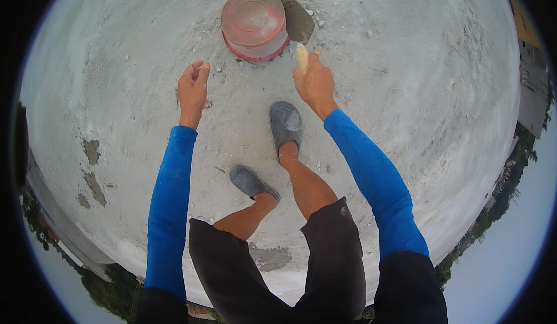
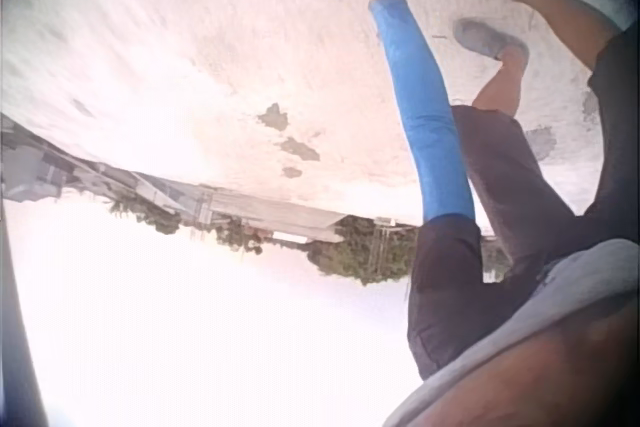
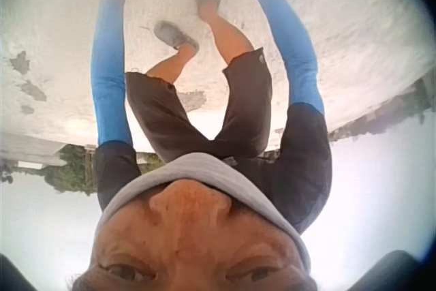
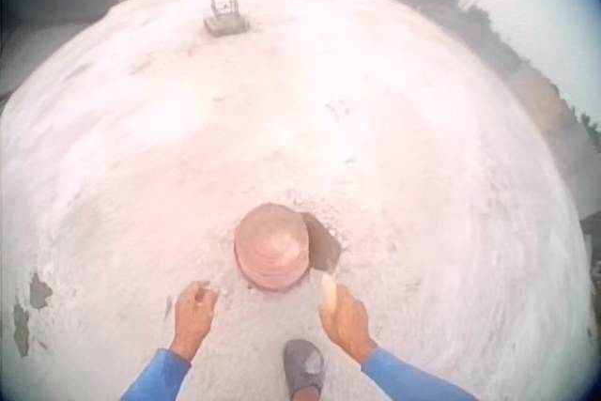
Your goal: The person scoops wet cement from a bucket onto a concrete floor and spreads it with a trowel. The person then pours the remaining cement from the bucket onto the floor and continues to mix and spread it.
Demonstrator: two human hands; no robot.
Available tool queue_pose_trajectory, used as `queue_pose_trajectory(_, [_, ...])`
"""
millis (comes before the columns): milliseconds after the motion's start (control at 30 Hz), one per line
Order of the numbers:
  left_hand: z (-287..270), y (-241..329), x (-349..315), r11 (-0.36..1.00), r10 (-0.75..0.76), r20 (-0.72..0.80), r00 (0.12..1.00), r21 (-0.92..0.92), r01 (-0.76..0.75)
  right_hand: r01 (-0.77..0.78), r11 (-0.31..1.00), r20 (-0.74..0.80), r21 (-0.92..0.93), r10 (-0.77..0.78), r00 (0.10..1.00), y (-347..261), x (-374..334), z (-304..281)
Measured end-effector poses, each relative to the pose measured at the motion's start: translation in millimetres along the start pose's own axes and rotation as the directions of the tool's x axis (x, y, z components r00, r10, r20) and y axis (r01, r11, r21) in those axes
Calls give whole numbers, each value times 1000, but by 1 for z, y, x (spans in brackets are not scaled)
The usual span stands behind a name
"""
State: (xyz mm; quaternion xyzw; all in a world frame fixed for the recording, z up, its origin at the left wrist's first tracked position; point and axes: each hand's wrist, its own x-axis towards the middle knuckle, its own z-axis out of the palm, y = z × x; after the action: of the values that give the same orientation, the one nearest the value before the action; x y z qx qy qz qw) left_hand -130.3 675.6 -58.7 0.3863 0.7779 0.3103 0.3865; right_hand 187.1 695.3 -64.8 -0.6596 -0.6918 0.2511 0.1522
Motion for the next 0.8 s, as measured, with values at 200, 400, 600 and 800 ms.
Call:
queue_pose_trajectory(200, [-37, -4, 21, 995, 12, 9, 1000, -100, -11, -94, 994, 83, 63, 89, 993, -25, -20, -28])
queue_pose_trajectory(400, [-5, -9, 49, 979, 126, 101, 987, -173, -107, -24, 993, -53, 113, 30, 998, -12, -2, -2])
queue_pose_trajectory(600, [6, -22, 83, 971, 194, 203, 960, -177, -159, -234, 894, -15, 382, 259, 966, 20, 36, -2])
queue_pose_trajectory(800, [44, -3, 90, 908, 240, 157, 958, -386, -164, -248, 877, -93, 413, 311, 946, 25, 25, 21])
